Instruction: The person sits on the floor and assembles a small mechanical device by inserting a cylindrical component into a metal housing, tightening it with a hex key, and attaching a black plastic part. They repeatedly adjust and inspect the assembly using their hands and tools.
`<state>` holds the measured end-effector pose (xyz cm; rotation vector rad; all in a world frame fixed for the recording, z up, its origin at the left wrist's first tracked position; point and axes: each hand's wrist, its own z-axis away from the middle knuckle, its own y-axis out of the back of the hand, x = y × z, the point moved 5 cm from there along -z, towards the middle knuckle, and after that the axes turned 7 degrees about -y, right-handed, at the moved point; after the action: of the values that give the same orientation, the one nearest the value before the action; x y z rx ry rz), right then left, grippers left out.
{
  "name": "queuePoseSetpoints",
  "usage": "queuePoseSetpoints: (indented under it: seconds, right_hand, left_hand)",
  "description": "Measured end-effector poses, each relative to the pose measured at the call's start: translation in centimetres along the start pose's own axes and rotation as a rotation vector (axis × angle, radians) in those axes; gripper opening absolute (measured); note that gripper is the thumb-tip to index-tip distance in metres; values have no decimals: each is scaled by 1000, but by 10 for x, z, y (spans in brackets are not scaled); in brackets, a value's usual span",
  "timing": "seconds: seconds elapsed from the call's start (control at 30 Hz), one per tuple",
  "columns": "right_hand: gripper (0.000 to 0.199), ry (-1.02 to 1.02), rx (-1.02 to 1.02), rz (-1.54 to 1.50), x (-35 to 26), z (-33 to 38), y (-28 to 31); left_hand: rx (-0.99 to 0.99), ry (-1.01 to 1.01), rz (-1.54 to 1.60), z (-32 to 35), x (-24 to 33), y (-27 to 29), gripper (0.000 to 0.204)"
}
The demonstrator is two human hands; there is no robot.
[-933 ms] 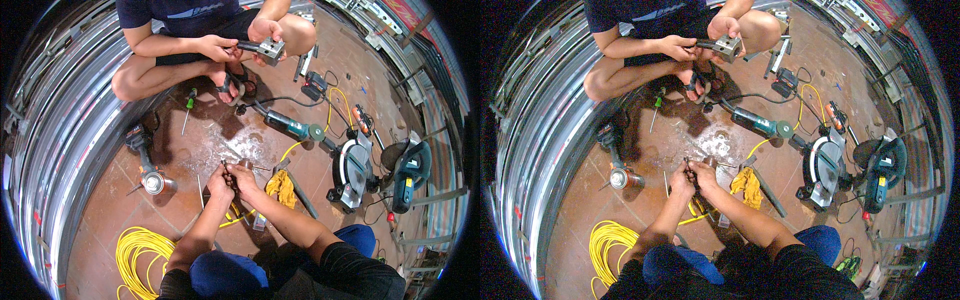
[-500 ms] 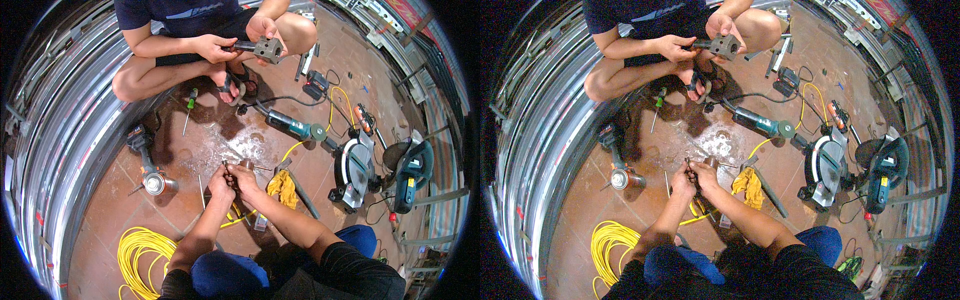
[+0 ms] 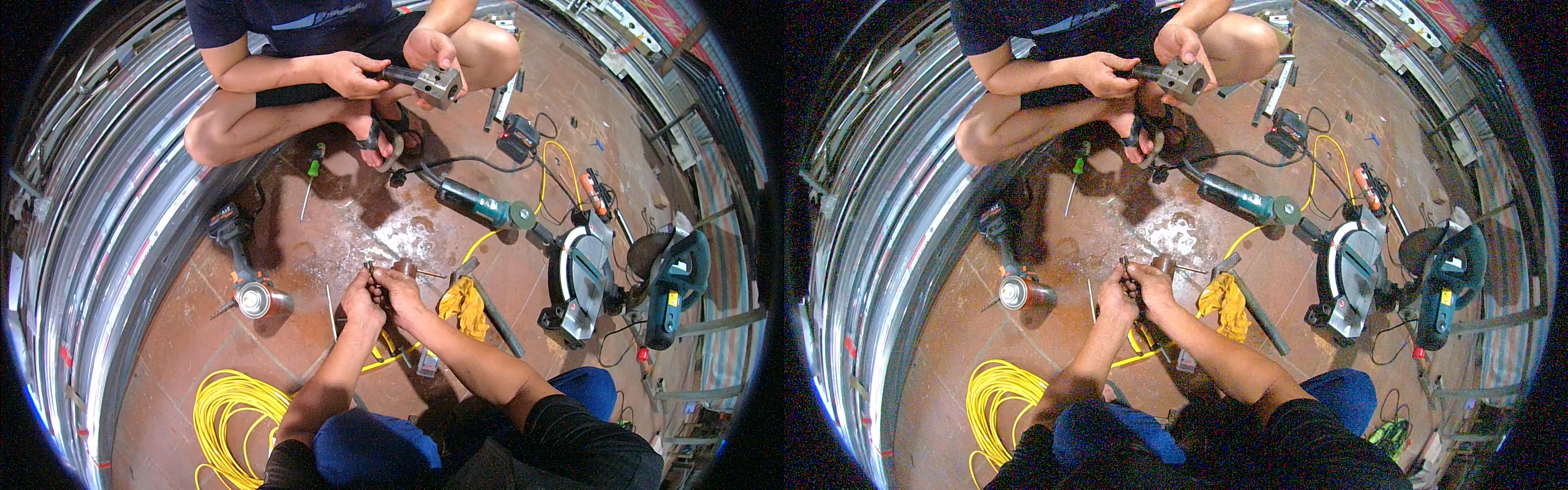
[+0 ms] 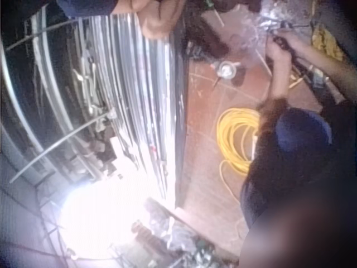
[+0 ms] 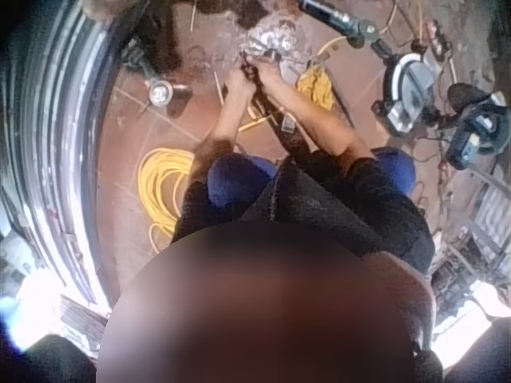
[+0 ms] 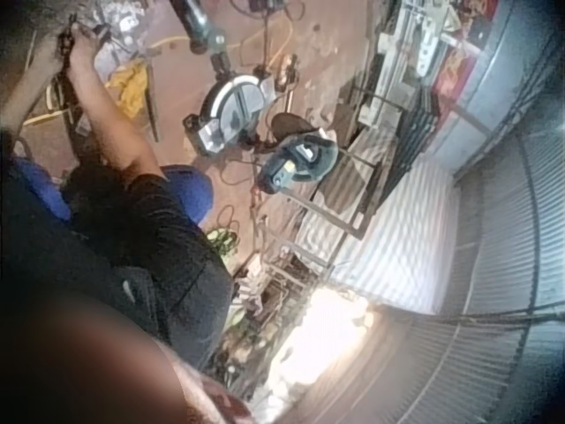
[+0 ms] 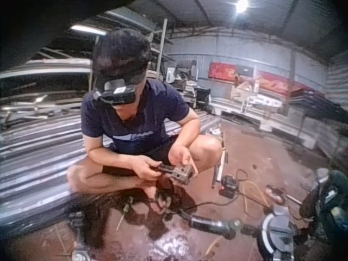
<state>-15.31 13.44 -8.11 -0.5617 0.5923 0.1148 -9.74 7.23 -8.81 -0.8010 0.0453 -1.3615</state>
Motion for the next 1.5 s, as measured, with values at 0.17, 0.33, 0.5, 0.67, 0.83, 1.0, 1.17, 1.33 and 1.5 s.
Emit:
queuePoseSetpoints:
  seconds: [0.17, 0.33, 0.5, 0.67, 0.83, 1.0, 1.17, 1.33, 1.5]
  right_hand:
    - [14, 12, -23, 14, -2, 1, 0]
    - [14, 19, -18, 31, -4, 3, -1]
    - [16, 1, 14, 36, -4, 4, -1]
    - [16, 21, 14, 55, -6, 6, -2]
    - [15, 27, -13, 49, -7, 7, -3]
    - [15, 19, -10, 57, -8, 7, -2]
    - [15, 17, -5, 60, -7, 7, -3]
    - [14, 28, -16, 35, -5, 7, -3]
    - [13, 2, -2, 21, -4, 6, -2]
  left_hand:
    - [-10, -4, 4, -6, -3, 2, 25]
    - [-16, 19, 41, -8, -5, 3, 25]
    - [-9, 21, 24, -2, -2, 1, 24]
    - [5, 27, 47, 2, -1, -4, 27]
    - [-4, 8, 35, 2, 1, -6, 27]
    - [13, -1, 12, 2, 1, -4, 27]
    - [-17, -18, 14, -2, 0, -2, 26]
    - [-23, -4, 18, -6, -2, 3, 24]
    - [-40, 6, 17, -7, -3, 6, 22]
